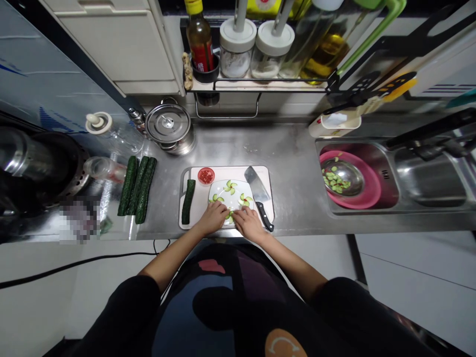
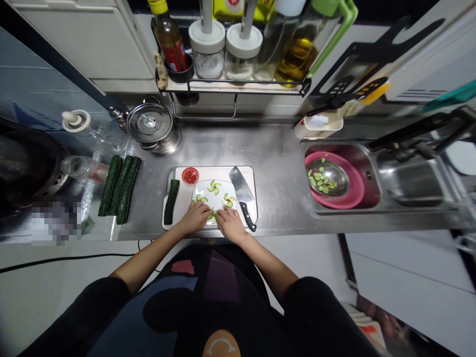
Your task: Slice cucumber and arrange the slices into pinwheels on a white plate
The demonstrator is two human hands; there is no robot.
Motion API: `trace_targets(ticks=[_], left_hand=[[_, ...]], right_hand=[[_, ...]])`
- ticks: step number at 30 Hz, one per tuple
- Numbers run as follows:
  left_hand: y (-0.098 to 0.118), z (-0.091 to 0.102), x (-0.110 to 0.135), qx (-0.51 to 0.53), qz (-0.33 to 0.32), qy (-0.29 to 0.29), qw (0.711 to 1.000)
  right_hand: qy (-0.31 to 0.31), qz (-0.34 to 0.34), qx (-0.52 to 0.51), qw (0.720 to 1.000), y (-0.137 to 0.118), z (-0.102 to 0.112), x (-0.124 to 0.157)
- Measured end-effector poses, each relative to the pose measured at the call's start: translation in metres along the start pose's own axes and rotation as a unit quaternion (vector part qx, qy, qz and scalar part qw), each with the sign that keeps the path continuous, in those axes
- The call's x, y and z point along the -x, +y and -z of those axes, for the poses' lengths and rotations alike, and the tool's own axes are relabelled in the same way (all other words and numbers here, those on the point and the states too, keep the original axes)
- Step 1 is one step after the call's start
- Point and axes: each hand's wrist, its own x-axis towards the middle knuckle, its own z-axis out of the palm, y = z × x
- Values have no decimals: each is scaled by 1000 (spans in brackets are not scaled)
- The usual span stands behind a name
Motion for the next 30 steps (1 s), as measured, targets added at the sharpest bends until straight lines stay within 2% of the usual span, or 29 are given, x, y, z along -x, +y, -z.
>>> trace_targets(ticks=[10, 17, 24, 30], left_hand=[[1, 3, 3, 36, 23, 1, 999], [-1, 10, 9, 20, 123, 44, 991], [-3, 6, 0, -4, 110, -7, 994], [-7, 4, -3, -23, 78, -22, 996]], right_hand=[[51, 5, -16, 999, 0, -2, 10], [86, -29, -20, 996, 1, -5, 17], [105, -37, -35, 993, -1, -6, 17], [109, -56, -54, 991, -1, -5, 15]])
